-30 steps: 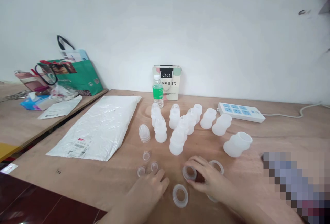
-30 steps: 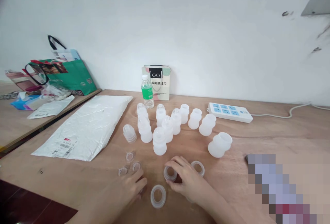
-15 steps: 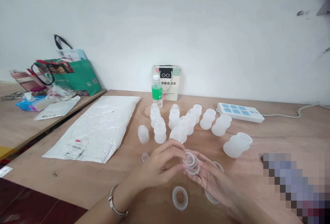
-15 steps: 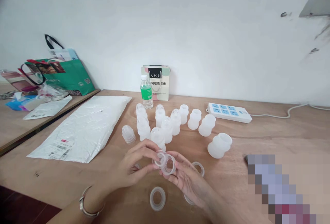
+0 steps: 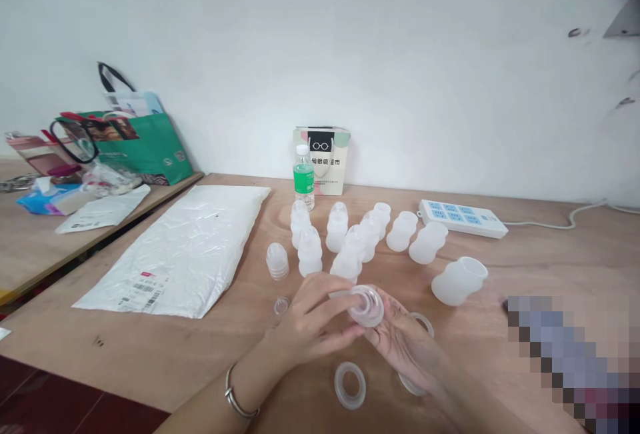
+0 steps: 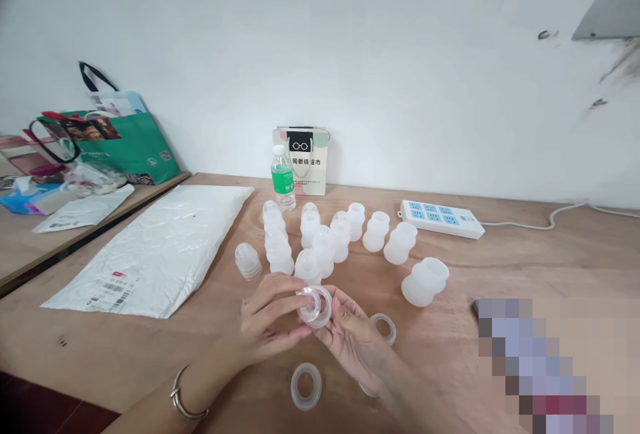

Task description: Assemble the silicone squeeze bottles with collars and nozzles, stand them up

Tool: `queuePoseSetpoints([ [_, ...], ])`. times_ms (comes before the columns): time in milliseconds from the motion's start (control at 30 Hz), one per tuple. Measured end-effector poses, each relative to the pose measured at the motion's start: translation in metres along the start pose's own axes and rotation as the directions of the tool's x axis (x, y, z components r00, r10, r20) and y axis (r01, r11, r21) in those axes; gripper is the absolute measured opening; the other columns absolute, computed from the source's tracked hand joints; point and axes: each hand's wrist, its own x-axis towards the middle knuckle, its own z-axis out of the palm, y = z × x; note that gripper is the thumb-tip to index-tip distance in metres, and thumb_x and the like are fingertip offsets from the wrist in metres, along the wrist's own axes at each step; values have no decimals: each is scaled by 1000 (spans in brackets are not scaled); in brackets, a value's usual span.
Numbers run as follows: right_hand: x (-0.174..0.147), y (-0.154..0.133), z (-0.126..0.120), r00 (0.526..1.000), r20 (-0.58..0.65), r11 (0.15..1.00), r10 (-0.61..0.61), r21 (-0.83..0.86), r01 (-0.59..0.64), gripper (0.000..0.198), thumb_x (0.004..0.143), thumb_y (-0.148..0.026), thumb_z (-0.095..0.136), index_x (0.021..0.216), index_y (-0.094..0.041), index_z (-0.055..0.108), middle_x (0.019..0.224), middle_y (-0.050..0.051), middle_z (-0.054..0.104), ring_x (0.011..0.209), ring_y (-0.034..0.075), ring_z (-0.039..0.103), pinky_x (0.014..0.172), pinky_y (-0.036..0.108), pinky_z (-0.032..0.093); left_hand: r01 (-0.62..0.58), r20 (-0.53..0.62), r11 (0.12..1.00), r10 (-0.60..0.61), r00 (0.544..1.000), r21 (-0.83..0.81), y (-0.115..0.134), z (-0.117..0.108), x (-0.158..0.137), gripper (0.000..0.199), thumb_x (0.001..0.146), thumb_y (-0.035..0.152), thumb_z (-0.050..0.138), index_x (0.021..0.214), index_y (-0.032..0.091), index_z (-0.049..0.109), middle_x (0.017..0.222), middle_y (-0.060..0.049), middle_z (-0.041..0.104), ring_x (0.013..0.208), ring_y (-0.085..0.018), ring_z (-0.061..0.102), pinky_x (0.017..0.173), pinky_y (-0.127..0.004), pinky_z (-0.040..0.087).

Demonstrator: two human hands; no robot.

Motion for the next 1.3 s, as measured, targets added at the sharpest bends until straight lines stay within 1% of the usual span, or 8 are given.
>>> queuePoseSetpoints([
  [200,10,4,10,999,-9,996,-41,-78,40,31,74,-49,75,90,-23,69,85,2,73,83,18,70,74,28,57,22,-76,999,-19,997,34,2,1,-4,31,87,24,62,116,14,56,111,-16,63,104,-22,62,84,-36,56],
  [333,10,6,12,998,-38,995,-47,-88,44,23,71,-39,80,87,-24,71,85,1,73,81,16,68,77,27,55,43,-99,999,-41,994,23,5,-2,-3,32,87,21,62,117,15,55,112,-16,64,105,-22,62,84,-36,57],
  [567,16,-21,25,990,-16,927,-143,-352,129,28,63,-39,84,70,-20,65,64,-1,63,62,14,56,64,26,49,-17,-127,998,24,992,61,11,-11,23,37,79,21,69,112,18,53,102,-10,69,90,-20,68,74,-32,57],
  [700,21,-27,25,986,-6,910,-168,-385,153,31,63,-41,84,71,-20,63,64,-2,60,58,13,51,58,25,45,53,18,995,-55,998,87,9,-15,37,60,77,20,67,131,17,42,100,-9,67,90,-20,66,77,-33,58],
  [833,22,-21,14,977,-9,892,-211,-412,189,31,66,-44,81,73,-20,63,66,-2,60,61,14,53,63,27,44,40,175,997,-50,983,61,1,-15,46,40,74,19,65,113,16,56,94,-8,65,83,-18,65,72,-29,57],
  [1033,22,-14,4,960,-39,852,-279,-472,228,29,73,-45,77,72,-19,63,66,-1,62,60,12,52,61,25,42,7,64,991,-16,998,133,1,-15,38,36,74,20,67,107,17,52,86,-6,71,74,-18,68,65,-28,57],
  [1200,18,-15,12,955,-30,819,-294,-524,236,27,76,-42,75,71,-18,64,63,-2,61,59,12,52,60,24,42,182,19,975,-186,982,130,11,-19,33,31,71,24,70,97,18,55,75,-2,66,64,-14,63,57,-25,54],
  [1300,16,-16,16,953,-25,799,-303,-551,239,28,77,-43,74,70,-18,64,62,-2,60,59,12,51,59,24,41,194,8,975,-196,981,106,17,-22,35,31,70,22,70,97,18,56,76,-1,67,65,-13,63,58,-24,54],
])
